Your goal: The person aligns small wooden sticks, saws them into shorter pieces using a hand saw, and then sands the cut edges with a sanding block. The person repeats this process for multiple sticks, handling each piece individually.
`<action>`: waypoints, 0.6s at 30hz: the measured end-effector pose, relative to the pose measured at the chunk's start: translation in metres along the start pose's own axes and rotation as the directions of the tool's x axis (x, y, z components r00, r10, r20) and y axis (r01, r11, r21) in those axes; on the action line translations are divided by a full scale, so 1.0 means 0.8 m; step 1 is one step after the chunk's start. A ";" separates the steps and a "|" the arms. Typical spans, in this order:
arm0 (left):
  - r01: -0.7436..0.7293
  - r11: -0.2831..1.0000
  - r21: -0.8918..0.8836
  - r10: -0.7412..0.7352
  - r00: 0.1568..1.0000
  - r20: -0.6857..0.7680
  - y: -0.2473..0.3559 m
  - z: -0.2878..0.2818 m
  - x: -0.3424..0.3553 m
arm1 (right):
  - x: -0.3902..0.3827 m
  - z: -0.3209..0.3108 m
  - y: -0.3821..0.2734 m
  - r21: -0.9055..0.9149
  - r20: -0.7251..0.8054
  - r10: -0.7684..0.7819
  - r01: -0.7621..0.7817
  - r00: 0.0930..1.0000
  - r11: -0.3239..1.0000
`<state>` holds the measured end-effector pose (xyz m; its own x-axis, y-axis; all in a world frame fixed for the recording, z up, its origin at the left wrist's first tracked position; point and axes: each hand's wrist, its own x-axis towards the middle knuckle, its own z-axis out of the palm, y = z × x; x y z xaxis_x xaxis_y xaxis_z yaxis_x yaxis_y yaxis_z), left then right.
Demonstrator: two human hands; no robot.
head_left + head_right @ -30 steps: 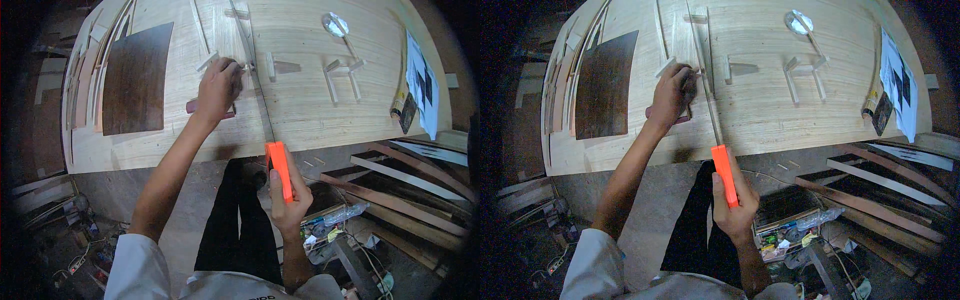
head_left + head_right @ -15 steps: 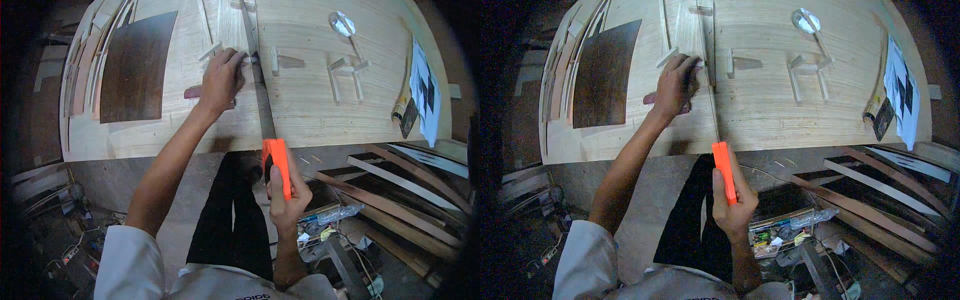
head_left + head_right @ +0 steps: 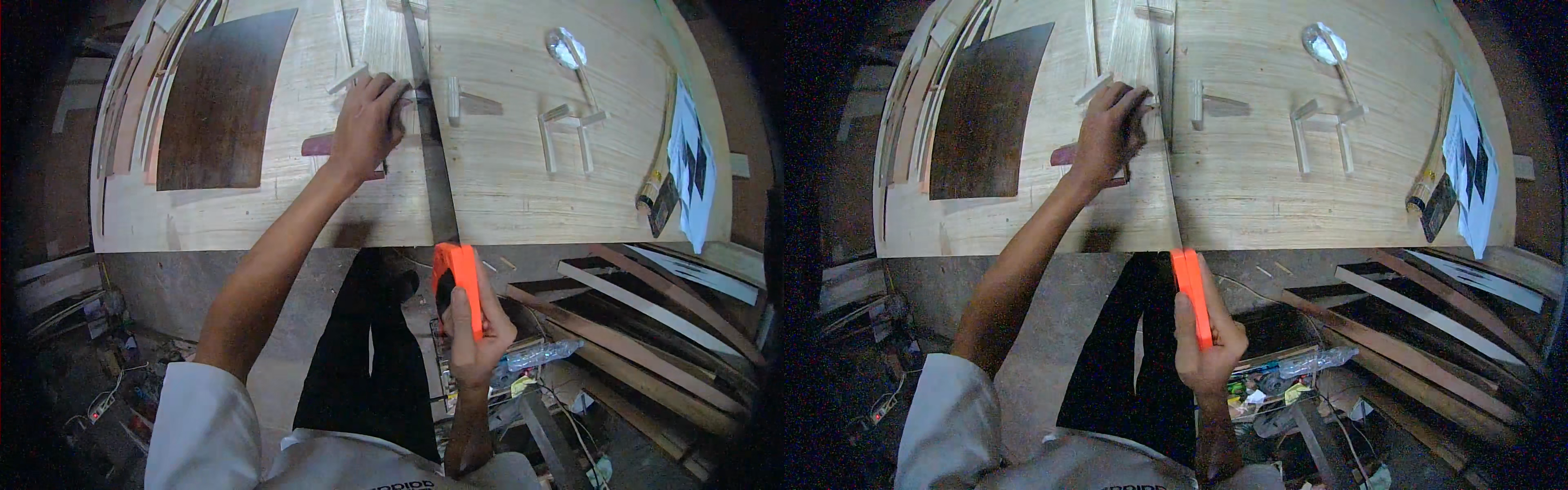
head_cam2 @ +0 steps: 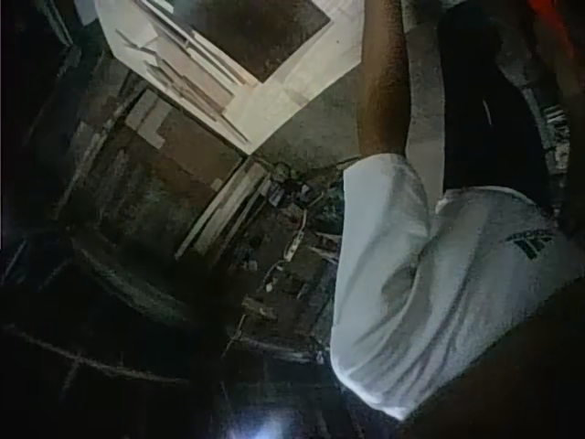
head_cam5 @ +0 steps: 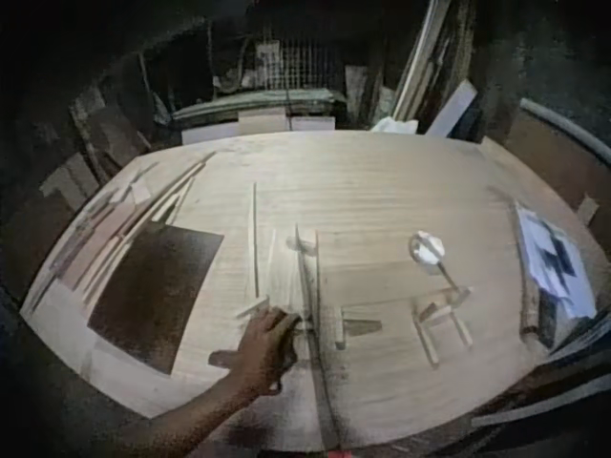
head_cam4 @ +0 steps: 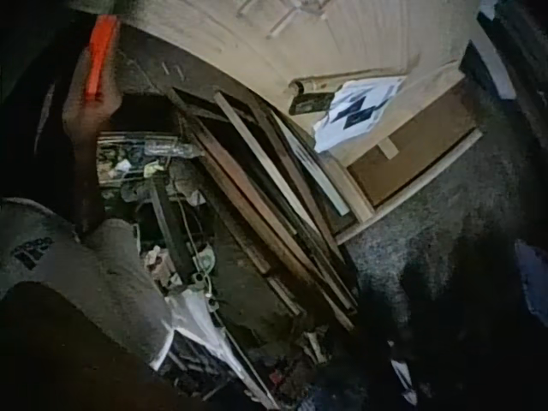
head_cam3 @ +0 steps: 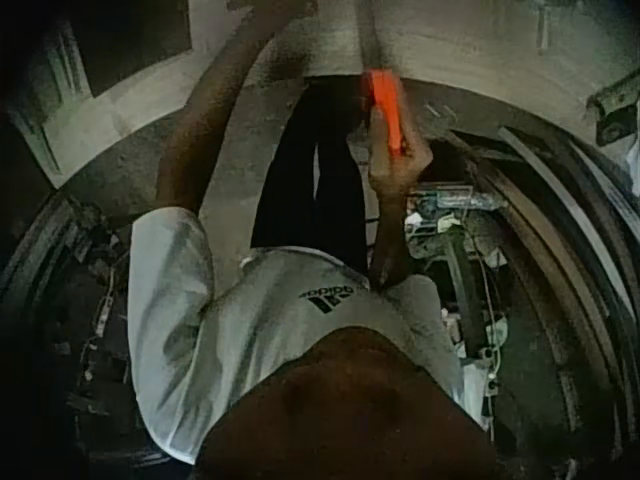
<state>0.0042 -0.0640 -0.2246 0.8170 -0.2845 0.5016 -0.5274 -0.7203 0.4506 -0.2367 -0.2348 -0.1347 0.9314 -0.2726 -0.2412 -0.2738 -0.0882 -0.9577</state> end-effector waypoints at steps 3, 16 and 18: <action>0.019 1.000 -0.011 -0.019 1.000 0.002 -0.002 0.006 -0.001 | -0.011 -0.002 0.009 -0.031 -0.007 -0.005 0.005 1.000 1.000; 0.036 0.999 0.004 -0.036 0.999 0.015 0.001 0.001 -0.005 | -0.102 -0.067 0.008 -0.262 -0.029 0.078 -0.083 0.997 0.961; 0.035 0.999 0.001 -0.035 0.999 0.031 0.004 0.002 -0.002 | -0.102 -0.067 0.004 -0.234 -0.063 0.130 -0.142 0.989 0.962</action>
<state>0.0018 -0.0667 -0.2247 0.8416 -0.2786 0.4627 -0.4984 -0.7306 0.4666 -0.3267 -0.2640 -0.1100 0.8708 -0.3418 -0.3535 -0.4513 -0.2701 -0.8505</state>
